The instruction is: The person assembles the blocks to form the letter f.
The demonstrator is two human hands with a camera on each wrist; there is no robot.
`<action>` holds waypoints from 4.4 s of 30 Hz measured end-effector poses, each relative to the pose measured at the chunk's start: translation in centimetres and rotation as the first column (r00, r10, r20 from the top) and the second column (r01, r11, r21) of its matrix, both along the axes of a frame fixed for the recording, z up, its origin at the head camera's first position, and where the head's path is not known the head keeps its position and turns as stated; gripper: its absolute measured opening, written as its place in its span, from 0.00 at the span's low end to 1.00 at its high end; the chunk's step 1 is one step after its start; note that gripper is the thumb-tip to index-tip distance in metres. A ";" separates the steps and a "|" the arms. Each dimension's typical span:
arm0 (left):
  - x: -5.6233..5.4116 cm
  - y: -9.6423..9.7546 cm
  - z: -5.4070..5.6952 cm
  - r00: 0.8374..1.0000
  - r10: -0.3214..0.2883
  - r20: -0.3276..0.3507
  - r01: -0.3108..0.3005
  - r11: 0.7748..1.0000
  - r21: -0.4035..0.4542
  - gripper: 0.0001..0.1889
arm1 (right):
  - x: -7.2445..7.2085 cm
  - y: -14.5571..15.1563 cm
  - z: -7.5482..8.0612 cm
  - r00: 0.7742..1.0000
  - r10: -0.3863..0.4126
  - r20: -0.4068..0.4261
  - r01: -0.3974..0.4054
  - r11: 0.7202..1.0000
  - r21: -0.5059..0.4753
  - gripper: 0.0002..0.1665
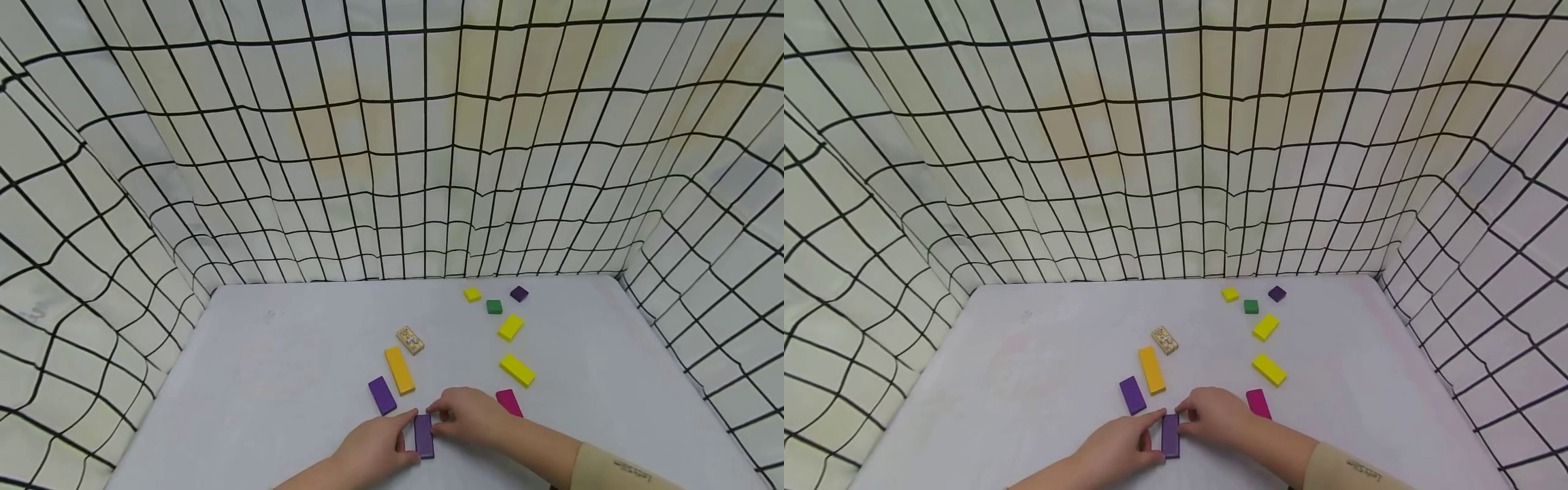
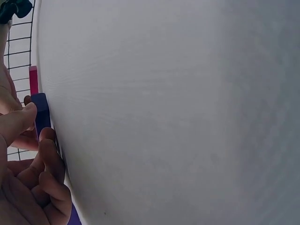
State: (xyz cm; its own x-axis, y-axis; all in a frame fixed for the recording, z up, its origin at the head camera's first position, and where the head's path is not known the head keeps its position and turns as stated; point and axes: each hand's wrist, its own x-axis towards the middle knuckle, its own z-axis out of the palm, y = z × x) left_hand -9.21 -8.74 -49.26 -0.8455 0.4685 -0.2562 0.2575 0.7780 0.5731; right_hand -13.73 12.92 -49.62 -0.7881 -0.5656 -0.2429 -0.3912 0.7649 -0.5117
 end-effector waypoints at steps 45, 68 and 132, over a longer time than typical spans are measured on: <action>-1.7 5.2 -0.6 0.991 -0.004 -0.132 -0.001 0.999 -0.042 0.35 | -2.0 4.1 1.5 0.990 -0.122 0.072 0.117 0.991 0.067 0.12; -1.5 5.1 -0.5 0.991 -0.001 -0.130 -0.005 0.999 -0.046 0.34 | -2.0 4.3 1.5 0.996 -0.087 0.031 0.085 0.994 0.068 0.15; -1.4 5.7 -0.6 0.995 -0.024 -0.100 0.014 0.995 -0.094 0.34 | -1.2 12.2 1.8 0.932 -0.303 0.201 0.314 0.949 -0.027 0.21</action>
